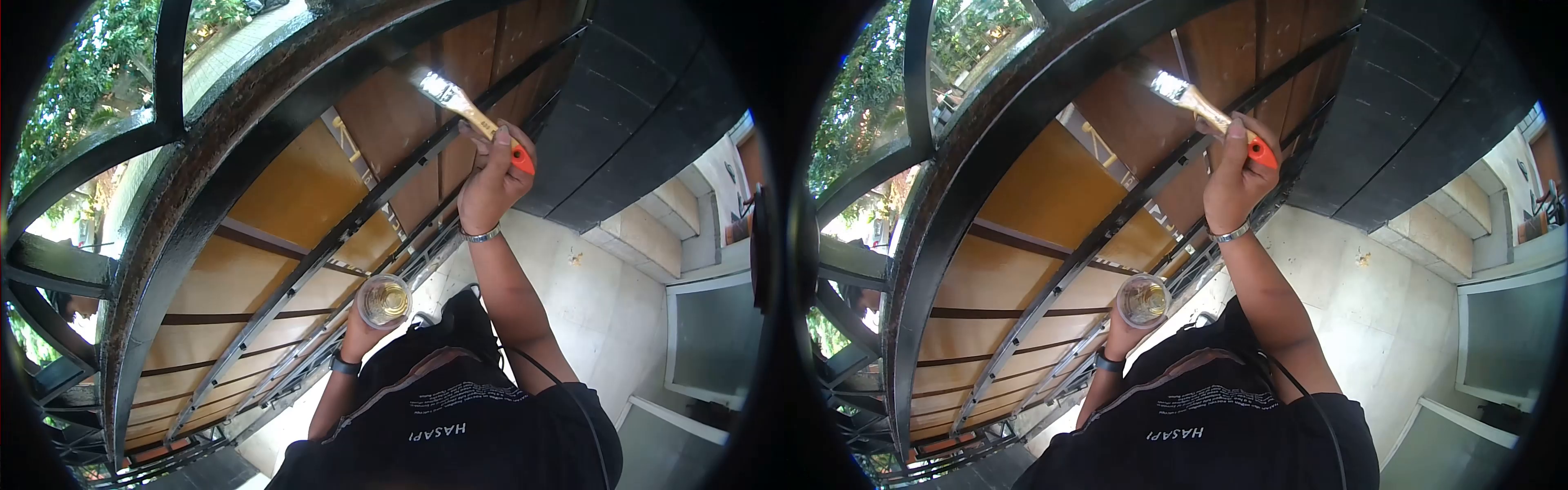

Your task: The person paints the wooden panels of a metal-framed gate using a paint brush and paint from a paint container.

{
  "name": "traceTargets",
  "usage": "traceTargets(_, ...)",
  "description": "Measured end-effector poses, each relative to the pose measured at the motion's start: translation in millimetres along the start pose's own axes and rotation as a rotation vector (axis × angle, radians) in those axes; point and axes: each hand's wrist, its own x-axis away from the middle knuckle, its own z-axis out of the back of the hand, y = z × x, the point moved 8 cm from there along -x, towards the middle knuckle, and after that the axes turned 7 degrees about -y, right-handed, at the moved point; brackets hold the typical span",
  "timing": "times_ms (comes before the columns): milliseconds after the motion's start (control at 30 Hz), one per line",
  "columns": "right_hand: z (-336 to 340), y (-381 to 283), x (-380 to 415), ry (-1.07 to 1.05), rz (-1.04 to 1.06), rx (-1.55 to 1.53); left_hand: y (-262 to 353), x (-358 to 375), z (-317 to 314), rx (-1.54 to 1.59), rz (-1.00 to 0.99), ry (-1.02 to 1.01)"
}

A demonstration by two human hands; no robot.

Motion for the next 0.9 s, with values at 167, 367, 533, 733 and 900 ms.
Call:
traceTargets(167, 25, 53, 41, -0.047, -0.172, 0.129, -11, 5, 0, -0.017, 0.009, 0.003)
traceTargets(367, 70, 54, 37, 0.05, -0.156, 0.22, -13, 10, 8, -0.018, -0.002, 0.034)
traceTargets(533, 10, 12, -12, 0.091, -0.089, -0.152, -8, 11, 4, -0.055, 0.003, 0.013)
traceTargets(733, 40, 66, 15, 0.048, -0.184, 0.022, -17, 12, 2, -0.033, 0.025, 0.023)
traceTargets(900, 81, 63, 22, 0.138, -0.161, 0.161, -29, 22, 7, -0.021, 0.019, 0.043)
